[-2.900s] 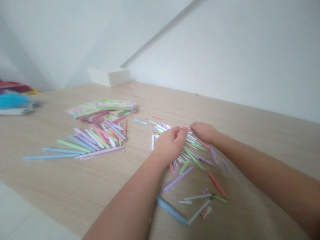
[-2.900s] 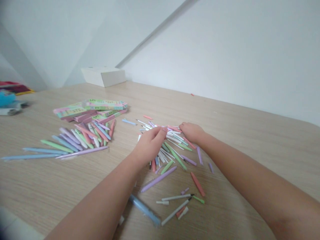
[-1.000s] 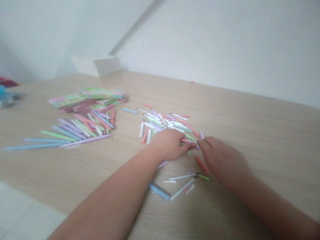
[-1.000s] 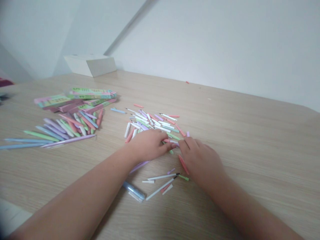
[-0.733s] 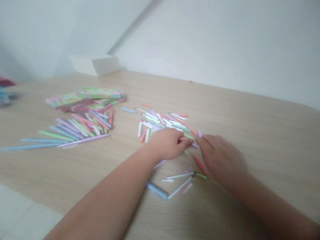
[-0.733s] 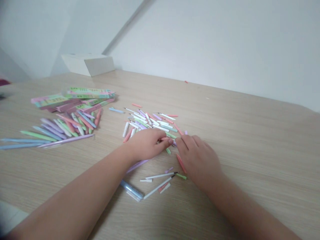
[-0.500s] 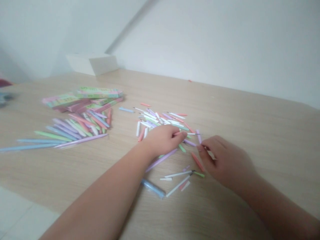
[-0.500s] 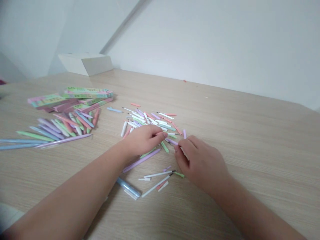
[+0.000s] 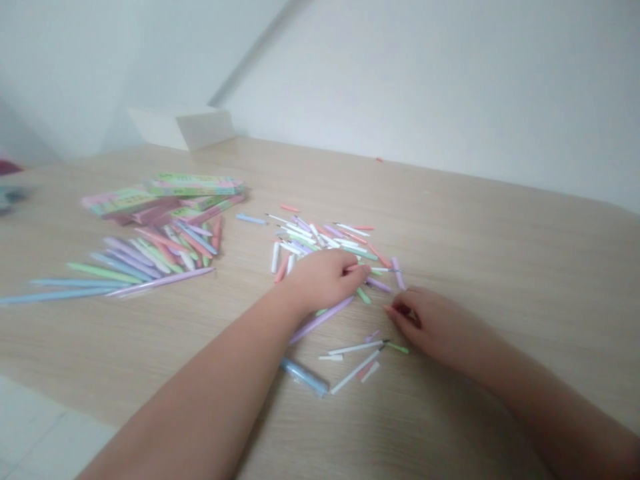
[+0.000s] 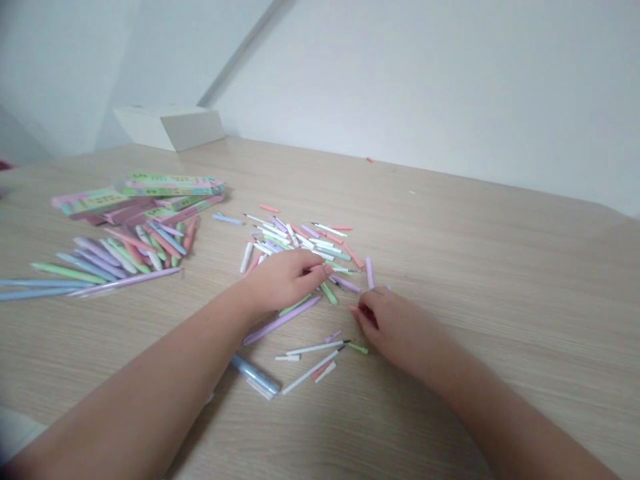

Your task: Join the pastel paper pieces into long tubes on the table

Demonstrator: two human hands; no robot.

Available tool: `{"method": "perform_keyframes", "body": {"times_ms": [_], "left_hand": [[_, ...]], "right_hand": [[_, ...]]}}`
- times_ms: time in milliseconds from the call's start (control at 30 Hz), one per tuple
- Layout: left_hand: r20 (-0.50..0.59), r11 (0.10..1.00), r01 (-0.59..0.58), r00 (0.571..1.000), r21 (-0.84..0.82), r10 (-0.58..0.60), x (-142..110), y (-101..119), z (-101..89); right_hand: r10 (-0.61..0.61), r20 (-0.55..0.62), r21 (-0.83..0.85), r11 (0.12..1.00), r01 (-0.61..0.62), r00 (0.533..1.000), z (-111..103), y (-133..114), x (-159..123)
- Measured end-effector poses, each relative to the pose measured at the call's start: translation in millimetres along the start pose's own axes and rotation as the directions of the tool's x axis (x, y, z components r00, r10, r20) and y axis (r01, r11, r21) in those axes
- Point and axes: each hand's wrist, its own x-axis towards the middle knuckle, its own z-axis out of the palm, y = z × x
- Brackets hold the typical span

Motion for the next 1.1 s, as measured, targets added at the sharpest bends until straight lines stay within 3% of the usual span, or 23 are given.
{"method": "perform_keyframes", "body": {"times_ms": [67,133,200,300,400,567,1100], "left_hand": [[0.004,1.0,0.008,1.0,-0.002,-0.008,0,-1,0.1],[0.012,1.0,0.023,1.0,-0.002,-0.022,0,-1,0.1],[0.023,0.999,0.037,0.999,-0.001,-0.037,0,-1,-0.1],[0.038,0.999,0.046,0.998,-0.002,-0.046,0,0,-0.4],[0.049,0.999,0.049,0.998,-0.009,-0.049,0,0,-0.5],[0.043,0.999,0.053,0.998,-0.011,-0.053,0,-1,0.9],[0.067,0.997,0.072,0.995,-0.016,-0.07,0,-2,1.0]], "right_hand": [[0.022,-0.049,-0.004,1.0,-0.022,0.999,-2,6,1],[0.064,-0.177,0.044,0.997,-0.057,0.982,-4,13,2],[0.143,-0.315,0.212,0.974,-0.077,0.938,-6,20,4],[0.271,-0.398,0.596,0.802,0.023,0.876,-4,27,6],[0.311,-0.412,0.783,0.601,0.158,0.857,0,29,7],[0.355,-0.423,0.835,0.509,0.207,0.834,7,29,6],[0.307,-0.44,0.835,0.485,0.259,0.844,13,34,2]]}}
